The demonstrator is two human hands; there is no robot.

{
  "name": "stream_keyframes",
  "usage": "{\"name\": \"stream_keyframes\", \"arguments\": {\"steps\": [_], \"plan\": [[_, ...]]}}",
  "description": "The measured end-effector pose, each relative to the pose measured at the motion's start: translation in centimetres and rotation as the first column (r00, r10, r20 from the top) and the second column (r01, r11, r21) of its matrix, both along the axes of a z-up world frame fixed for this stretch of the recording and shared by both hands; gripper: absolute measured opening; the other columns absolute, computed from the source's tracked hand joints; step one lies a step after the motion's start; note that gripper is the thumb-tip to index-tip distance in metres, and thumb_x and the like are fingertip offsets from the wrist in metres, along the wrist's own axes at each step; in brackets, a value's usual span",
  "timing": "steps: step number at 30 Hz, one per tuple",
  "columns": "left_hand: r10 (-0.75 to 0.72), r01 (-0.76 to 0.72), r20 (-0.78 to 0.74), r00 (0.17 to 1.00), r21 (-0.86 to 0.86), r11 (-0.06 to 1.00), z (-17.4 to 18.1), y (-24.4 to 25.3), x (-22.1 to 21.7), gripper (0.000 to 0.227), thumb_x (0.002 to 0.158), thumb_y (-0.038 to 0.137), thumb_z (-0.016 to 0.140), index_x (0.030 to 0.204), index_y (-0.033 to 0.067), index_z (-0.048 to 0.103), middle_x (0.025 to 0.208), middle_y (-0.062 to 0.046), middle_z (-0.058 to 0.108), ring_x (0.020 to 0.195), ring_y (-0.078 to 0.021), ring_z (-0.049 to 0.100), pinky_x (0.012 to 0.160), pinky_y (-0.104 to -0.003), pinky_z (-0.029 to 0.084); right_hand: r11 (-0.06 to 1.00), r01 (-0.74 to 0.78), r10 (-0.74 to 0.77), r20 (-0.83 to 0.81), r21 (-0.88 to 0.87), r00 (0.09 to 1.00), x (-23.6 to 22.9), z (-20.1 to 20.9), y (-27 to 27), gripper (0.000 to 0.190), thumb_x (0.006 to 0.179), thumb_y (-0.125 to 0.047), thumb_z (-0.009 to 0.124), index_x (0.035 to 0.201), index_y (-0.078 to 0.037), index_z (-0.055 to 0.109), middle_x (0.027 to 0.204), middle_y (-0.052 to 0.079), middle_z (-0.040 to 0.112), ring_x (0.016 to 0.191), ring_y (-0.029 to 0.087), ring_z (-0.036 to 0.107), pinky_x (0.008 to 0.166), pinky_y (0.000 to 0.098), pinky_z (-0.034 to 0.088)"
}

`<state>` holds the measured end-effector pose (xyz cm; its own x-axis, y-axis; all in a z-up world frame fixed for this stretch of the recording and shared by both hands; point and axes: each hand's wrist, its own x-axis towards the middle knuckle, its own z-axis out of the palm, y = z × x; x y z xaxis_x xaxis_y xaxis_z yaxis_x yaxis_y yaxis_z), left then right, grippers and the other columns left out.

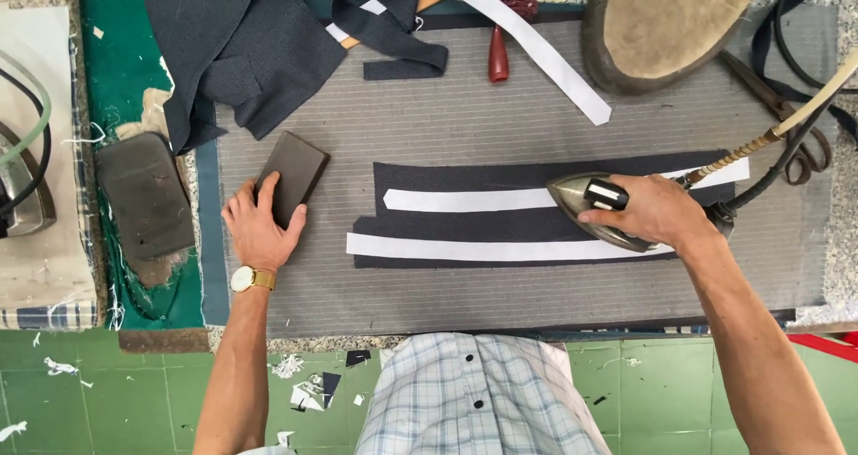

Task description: The person irons a piece of black fabric with white stripes on a workbench. They then pick up a separate piece of black fabric, unfold it, and place it on the bench before returning to iron the striped fabric.

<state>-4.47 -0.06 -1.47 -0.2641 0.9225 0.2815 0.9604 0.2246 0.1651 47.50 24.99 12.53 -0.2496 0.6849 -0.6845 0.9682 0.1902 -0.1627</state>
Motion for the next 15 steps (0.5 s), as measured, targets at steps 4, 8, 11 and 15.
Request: {"name": "stream_keyframes", "arguments": {"steps": [4,8,11,15], "plan": [[0.021,-0.022,-0.004,1.000,-0.020,1.000,1.3,0.4,0.7,0.066,0.097,0.061,0.051,0.143,0.0144,0.060,0.129,-0.023,0.057,0.106,-0.0402,0.054,0.091,-0.053,0.039,0.999,-0.041,0.042,0.045,-0.021,0.998,-0.2,-0.2,-0.3,0.065,0.076,-0.069,0.068,0.117,-0.018,0.071,0.089,0.012,0.079,0.089,0.033,0.072,0.077,0.0449,0.053],[0.017,-0.017,-0.011,1.000,-0.009,1.000,1.3,0.2,0.6,0.066,0.097,0.061,0.051,0.142,0.0137,0.061,0.127,-0.023,0.057,0.105,-0.0398,0.053,0.091,-0.052,0.040,0.999,-0.023,0.024,0.023,-0.027,0.999,-0.7,0.6,-0.6,0.061,0.077,-0.066,0.069,0.117,-0.021,0.072,0.075,0.008,0.078,0.078,0.028,0.071,0.073,0.0413,0.052],[0.018,-0.018,-0.017,1.000,-0.007,1.000,1.5,0.3,0.6,0.066,0.097,0.061,0.051,0.142,0.0139,0.062,0.126,-0.024,0.058,0.103,-0.0391,0.053,0.089,-0.051,0.040,0.999,-0.022,0.024,0.036,-0.043,0.999,-0.9,0.4,-0.4,0.063,0.075,-0.067,0.069,0.119,-0.022,0.073,0.087,0.008,0.081,0.083,0.029,0.073,0.074,0.0421,0.055],[0.005,-0.004,-0.016,1.000,0.035,0.999,-0.3,-0.1,-0.4,0.066,0.092,0.058,0.065,0.146,0.0206,0.058,0.124,-0.019,0.054,0.106,-0.0334,0.053,0.095,-0.048,0.037,1.000,-0.020,0.020,-0.025,0.010,0.999,-1.2,-0.3,-0.3,0.047,0.076,-0.057,0.082,0.092,-0.013,0.078,0.073,0.014,0.079,0.082,0.034,0.078,0.073,0.0396,0.057]]}}
